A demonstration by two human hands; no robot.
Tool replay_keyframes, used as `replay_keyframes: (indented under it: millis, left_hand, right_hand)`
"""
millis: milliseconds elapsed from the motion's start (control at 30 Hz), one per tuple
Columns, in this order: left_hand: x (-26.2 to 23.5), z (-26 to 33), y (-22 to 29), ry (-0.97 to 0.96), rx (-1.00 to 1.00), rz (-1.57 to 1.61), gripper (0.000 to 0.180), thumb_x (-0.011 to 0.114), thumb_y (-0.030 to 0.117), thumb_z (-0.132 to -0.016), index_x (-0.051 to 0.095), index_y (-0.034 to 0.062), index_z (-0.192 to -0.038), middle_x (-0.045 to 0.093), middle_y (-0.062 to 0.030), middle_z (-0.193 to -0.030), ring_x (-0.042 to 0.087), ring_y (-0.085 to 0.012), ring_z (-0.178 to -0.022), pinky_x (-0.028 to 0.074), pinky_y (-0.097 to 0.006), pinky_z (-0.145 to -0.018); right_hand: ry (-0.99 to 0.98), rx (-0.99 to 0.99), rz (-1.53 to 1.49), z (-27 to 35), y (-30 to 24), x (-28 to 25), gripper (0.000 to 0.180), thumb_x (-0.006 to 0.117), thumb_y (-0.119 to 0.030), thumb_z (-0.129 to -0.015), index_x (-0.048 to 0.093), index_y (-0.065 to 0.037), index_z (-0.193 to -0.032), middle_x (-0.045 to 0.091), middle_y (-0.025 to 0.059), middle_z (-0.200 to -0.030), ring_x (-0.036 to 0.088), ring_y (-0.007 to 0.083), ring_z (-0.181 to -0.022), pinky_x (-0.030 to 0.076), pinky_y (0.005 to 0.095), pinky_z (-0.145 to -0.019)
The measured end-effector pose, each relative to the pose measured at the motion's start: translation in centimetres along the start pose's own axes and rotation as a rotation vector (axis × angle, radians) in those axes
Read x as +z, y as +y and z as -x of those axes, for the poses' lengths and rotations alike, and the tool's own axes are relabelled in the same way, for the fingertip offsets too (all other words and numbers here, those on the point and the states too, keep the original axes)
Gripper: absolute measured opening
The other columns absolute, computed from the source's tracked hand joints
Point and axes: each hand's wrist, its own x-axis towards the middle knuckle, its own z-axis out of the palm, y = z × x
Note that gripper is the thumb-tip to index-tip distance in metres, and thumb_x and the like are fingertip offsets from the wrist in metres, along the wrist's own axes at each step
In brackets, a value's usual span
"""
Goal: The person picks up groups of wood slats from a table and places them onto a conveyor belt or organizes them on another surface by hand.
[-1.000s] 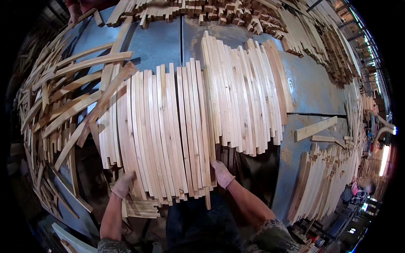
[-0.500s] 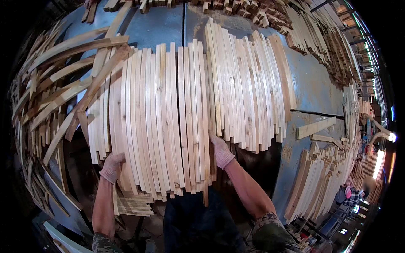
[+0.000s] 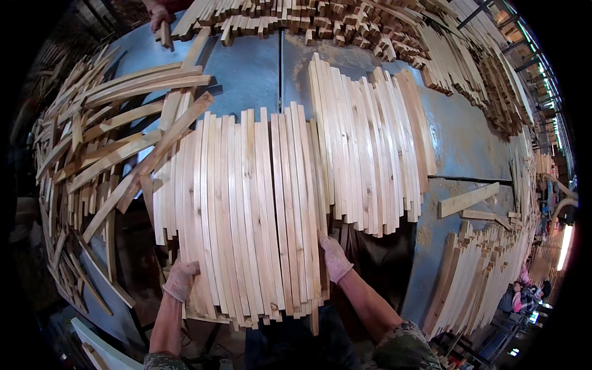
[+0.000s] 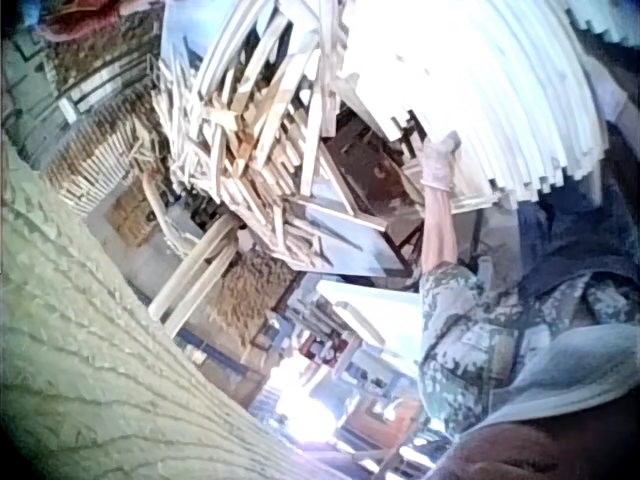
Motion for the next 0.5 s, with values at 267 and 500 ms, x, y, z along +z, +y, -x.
replay_keyframes:
  millis: [267,500]
  left_hand:
    - [1.0,5.8,-1.6,0.038,-0.017,0.056,0.035,0.078,0.008,-0.082,0.071,-0.0081,-0.111,0.076,-0.0130,-0.099,0.073,-0.0202,-0.087,0.061,-0.032,-0.082]
    - [3.0,11.6,-2.0,-0.020,-0.019,0.100,0.033,0.077,0.009,-0.085,0.071,-0.0055,-0.114,0.076,-0.0115,-0.103,0.072,-0.0188,-0.093,0.059,-0.031,-0.084]
  right_hand:
    - [-0.026,0.064,-0.044,4.7,1.2,-3.3,0.056,0.064,-0.048,-0.105,0.066,0.003,-0.128,0.074,0.0090,-0.109,0.072,0.0194,-0.093,0.062,0.0358,-0.083]
    - [-0.103,-0.048,-0.043,7.7,0.9,-7.2,0.054,0.065,-0.045,-0.104,0.066,0.002,-0.129,0.074,0.0106,-0.109,0.073,0.0224,-0.094,0.062,0.0373,-0.084]
